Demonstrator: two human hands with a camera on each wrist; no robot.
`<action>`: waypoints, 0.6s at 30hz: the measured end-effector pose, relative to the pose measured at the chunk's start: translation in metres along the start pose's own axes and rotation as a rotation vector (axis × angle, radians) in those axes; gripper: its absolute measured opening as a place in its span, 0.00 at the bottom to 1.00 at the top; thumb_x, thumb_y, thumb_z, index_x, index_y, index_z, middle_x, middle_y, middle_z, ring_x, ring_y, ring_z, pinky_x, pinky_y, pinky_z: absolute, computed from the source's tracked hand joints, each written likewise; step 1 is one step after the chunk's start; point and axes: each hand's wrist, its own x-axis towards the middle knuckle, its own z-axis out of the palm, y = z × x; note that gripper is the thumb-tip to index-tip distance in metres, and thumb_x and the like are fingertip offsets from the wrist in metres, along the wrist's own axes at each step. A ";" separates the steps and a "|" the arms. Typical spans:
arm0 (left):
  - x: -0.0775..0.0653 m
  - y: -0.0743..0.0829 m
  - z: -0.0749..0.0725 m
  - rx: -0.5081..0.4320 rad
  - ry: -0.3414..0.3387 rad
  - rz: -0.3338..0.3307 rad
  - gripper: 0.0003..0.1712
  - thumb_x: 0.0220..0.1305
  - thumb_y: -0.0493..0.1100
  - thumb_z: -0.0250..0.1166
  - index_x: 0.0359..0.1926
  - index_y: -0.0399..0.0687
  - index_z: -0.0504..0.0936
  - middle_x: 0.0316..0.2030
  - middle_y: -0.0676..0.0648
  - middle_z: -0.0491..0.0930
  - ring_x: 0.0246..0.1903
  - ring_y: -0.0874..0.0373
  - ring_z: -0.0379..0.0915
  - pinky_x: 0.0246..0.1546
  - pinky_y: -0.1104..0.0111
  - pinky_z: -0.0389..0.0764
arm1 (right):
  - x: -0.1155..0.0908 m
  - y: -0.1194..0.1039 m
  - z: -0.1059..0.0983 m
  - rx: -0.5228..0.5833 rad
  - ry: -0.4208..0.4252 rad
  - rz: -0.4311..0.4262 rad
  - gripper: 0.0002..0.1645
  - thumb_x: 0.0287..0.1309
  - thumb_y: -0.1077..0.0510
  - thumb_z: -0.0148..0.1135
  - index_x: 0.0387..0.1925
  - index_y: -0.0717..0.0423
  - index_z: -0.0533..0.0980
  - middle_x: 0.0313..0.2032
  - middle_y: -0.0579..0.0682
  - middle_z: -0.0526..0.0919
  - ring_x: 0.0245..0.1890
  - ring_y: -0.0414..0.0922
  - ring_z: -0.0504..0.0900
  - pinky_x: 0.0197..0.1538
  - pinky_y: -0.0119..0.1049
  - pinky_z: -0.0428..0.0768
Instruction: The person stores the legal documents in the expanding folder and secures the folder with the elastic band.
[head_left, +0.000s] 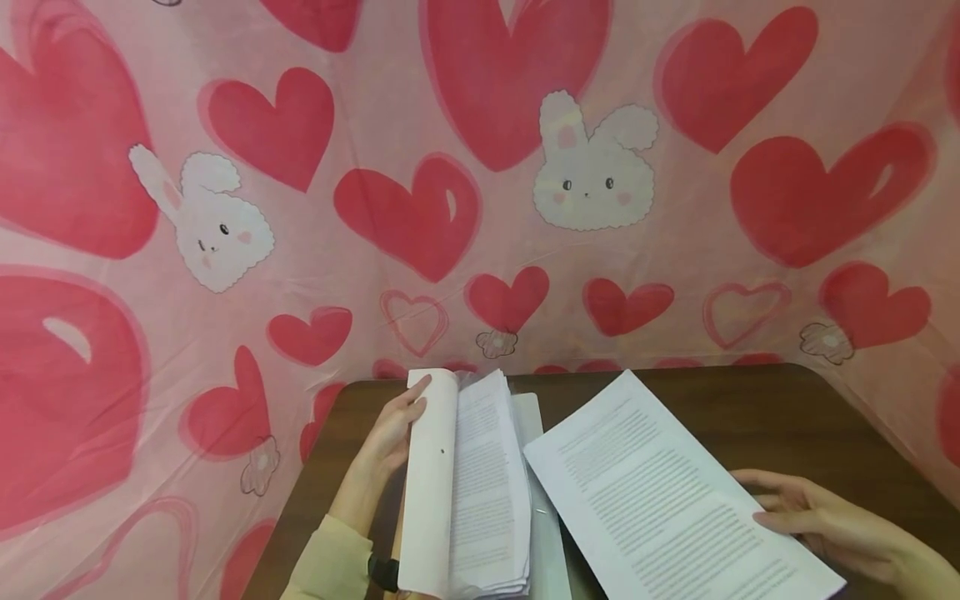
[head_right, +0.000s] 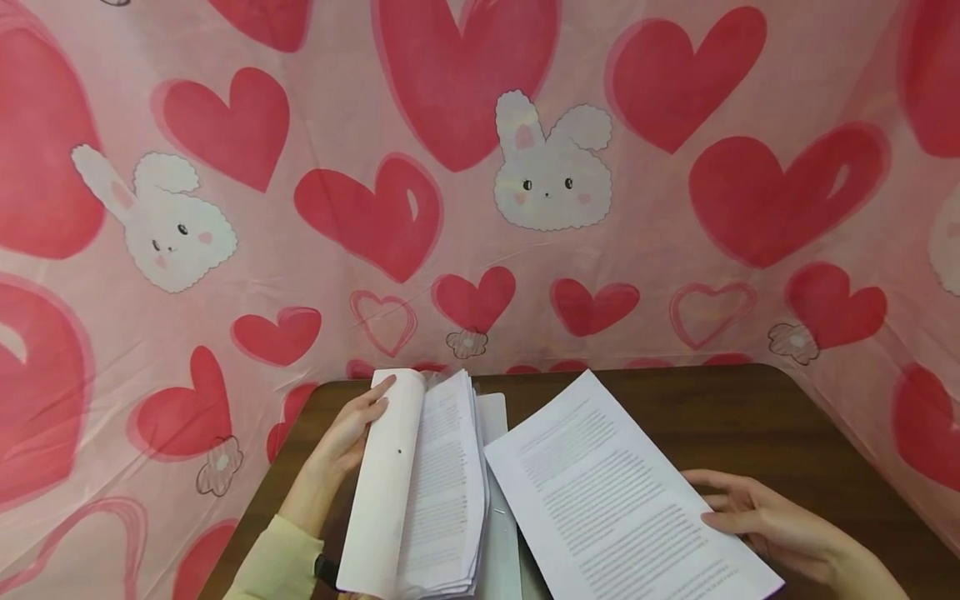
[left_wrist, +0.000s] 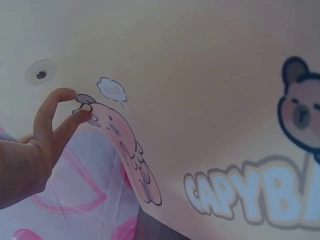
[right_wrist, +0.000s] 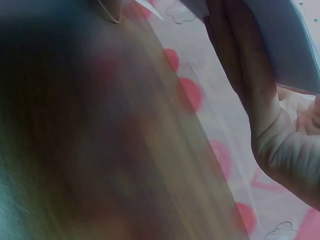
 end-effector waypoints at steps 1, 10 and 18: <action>0.000 0.000 0.000 -0.003 -0.001 0.000 0.35 0.89 0.37 0.40 0.90 0.42 0.46 0.85 0.28 0.54 0.53 0.71 0.80 0.54 0.77 0.85 | 0.003 0.001 0.001 -0.001 -0.006 0.000 0.38 0.88 0.66 0.30 0.76 0.28 0.74 0.70 0.50 0.85 0.65 0.51 0.87 0.70 0.47 0.85; 0.000 -0.001 -0.001 -0.006 0.008 0.004 0.35 0.90 0.38 0.43 0.90 0.43 0.48 0.76 0.35 0.70 0.51 0.70 0.82 0.53 0.75 0.86 | 0.006 0.005 -0.003 -0.004 -0.018 0.000 0.38 0.87 0.67 0.33 0.78 0.30 0.73 0.71 0.51 0.84 0.65 0.51 0.87 0.70 0.47 0.86; 0.000 -0.001 -0.002 -0.012 0.016 0.009 0.34 0.90 0.38 0.44 0.89 0.43 0.50 0.63 0.48 0.80 0.50 0.69 0.83 0.53 0.75 0.87 | -0.008 0.005 -0.007 -0.023 -0.004 0.047 0.36 0.87 0.66 0.34 0.78 0.30 0.73 0.70 0.52 0.84 0.67 0.52 0.86 0.72 0.50 0.84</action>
